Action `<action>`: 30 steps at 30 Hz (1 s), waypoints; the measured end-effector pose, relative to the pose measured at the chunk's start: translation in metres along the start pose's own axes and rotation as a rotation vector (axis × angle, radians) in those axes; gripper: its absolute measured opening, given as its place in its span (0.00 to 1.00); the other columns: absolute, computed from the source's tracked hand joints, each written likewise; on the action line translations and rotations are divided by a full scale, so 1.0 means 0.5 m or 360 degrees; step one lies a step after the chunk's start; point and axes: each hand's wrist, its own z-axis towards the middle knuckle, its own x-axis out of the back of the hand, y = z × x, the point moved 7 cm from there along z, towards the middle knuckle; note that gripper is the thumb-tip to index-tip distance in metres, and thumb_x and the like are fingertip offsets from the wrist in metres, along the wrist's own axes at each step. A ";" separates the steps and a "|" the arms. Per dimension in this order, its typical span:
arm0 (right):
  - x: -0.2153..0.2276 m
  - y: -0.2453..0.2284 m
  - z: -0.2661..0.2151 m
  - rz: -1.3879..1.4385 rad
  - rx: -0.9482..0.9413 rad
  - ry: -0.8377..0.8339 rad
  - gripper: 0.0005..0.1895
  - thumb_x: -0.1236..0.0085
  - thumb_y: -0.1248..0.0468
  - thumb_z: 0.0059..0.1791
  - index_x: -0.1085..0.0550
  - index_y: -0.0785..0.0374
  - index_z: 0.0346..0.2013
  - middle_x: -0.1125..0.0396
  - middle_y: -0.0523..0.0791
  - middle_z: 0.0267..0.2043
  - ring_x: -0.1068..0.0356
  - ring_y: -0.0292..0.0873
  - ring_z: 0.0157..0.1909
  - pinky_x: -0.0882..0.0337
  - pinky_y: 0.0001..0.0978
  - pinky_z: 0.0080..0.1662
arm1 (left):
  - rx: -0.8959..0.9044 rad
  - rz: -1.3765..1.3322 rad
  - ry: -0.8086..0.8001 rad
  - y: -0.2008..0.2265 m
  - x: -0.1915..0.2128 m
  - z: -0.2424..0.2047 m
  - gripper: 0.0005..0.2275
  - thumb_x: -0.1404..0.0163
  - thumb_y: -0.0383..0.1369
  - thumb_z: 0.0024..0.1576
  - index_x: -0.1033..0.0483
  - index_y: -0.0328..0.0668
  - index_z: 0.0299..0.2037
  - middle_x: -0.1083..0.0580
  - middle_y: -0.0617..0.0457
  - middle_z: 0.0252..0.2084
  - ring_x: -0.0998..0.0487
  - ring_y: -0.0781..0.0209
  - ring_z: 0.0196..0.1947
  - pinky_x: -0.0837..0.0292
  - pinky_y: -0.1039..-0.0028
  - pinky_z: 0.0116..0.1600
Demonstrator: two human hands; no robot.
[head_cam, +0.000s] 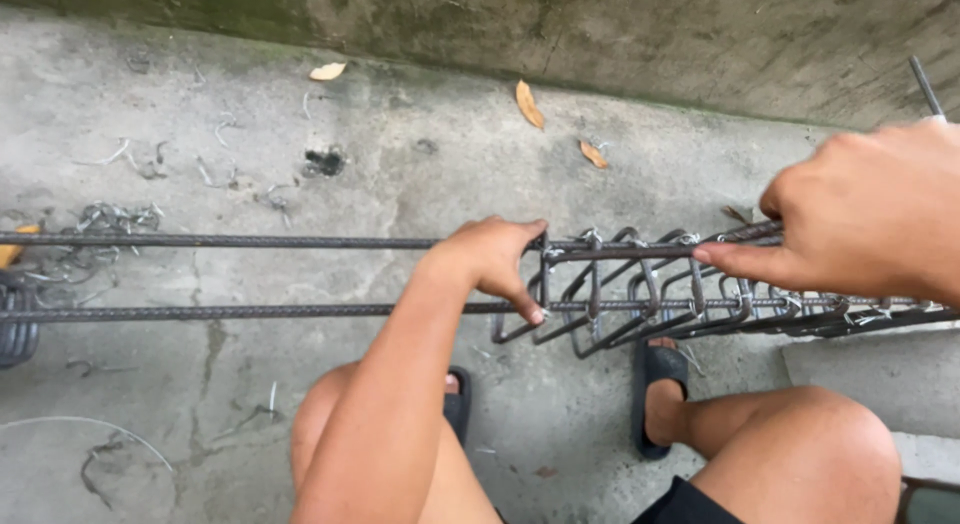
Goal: Tying rebar intersections together using wire and a manual twisting hook tool
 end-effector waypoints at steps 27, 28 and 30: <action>0.047 -0.020 -0.054 0.4706 -0.0783 0.1255 0.11 0.50 0.58 0.56 0.32 0.62 0.47 0.28 0.48 0.33 0.24 0.45 0.28 0.22 0.29 0.31 | -0.0630 -0.1288 0.0498 0.214 0.100 -0.024 0.10 0.43 0.16 0.47 0.15 0.34 0.37 0.19 0.58 0.27 0.24 0.75 0.26 0.27 0.82 0.33; 0.055 -0.015 -0.057 0.4707 -0.0795 0.1259 0.11 0.50 0.58 0.56 0.32 0.62 0.47 0.28 0.48 0.33 0.24 0.45 0.28 0.22 0.29 0.31 | -0.0632 -0.1285 0.0490 0.212 0.102 -0.027 0.10 0.43 0.16 0.47 0.15 0.34 0.37 0.19 0.58 0.27 0.24 0.75 0.26 0.27 0.82 0.33; 0.069 -0.021 -0.057 0.4921 -0.0885 0.1075 0.11 0.46 0.56 0.50 0.28 0.59 0.31 0.43 0.39 0.19 0.49 0.32 0.17 0.48 0.25 0.25 | -0.0631 -0.1230 0.0450 0.207 0.105 -0.037 0.09 0.41 0.20 0.49 0.14 0.38 0.39 0.20 0.60 0.25 0.30 0.75 0.22 0.34 0.82 0.28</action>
